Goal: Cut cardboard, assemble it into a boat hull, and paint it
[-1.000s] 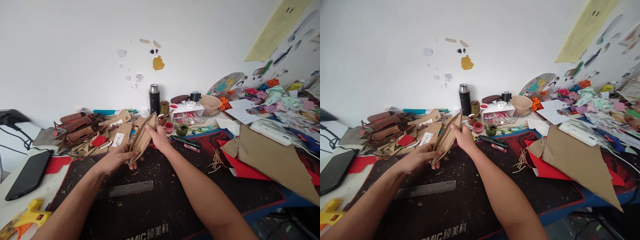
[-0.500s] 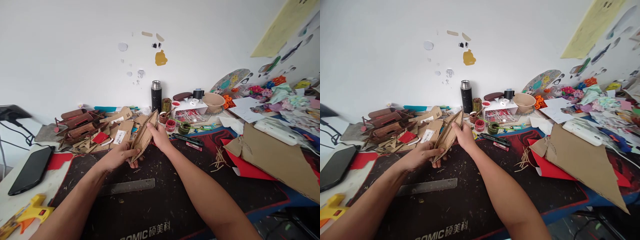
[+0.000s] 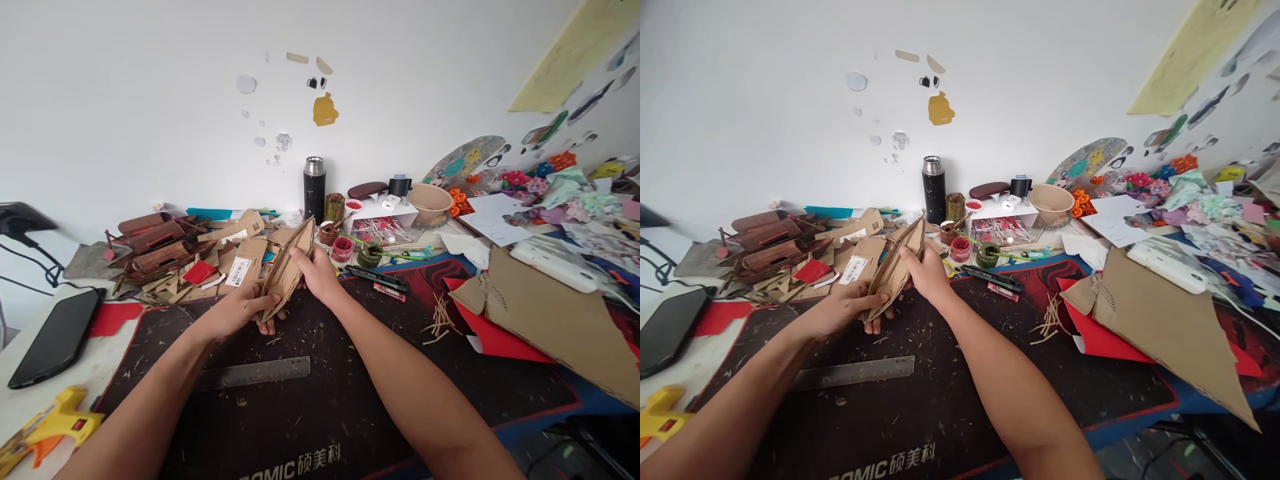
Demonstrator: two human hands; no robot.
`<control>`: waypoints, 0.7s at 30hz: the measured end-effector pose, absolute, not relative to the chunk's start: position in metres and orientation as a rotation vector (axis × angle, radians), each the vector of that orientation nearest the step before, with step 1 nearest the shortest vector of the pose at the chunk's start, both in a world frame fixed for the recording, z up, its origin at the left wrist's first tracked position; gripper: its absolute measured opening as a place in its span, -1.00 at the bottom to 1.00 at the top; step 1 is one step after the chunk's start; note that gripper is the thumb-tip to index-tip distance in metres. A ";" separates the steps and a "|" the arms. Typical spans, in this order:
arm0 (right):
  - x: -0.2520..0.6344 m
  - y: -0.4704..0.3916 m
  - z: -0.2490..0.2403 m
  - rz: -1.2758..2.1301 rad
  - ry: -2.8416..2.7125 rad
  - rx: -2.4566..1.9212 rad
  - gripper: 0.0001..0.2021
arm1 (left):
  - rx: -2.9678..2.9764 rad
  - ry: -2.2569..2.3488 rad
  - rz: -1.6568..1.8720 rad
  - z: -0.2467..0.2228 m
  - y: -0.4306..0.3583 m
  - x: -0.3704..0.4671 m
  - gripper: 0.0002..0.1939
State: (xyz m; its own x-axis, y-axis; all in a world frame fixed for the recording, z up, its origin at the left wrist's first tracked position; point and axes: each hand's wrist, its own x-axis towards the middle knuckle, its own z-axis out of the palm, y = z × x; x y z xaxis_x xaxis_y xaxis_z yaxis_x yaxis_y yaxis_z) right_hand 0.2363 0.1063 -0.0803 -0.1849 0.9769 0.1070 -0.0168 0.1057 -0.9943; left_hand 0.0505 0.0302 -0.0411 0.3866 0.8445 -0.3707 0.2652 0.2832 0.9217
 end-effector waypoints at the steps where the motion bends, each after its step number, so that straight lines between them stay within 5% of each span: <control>1: 0.237 0.106 -0.080 1.225 -1.393 -1.026 -0.63 | 1.285 1.153 0.532 -0.041 0.030 0.051 -0.51; 12: 0.234 0.097 -0.073 1.345 -1.396 -0.986 -0.69 | 1.237 1.359 0.651 -0.024 0.022 0.061 -0.37; 21: 0.228 0.087 -0.074 1.244 -1.661 -0.910 -0.72 | 1.496 1.547 0.813 -0.031 0.023 0.057 -0.44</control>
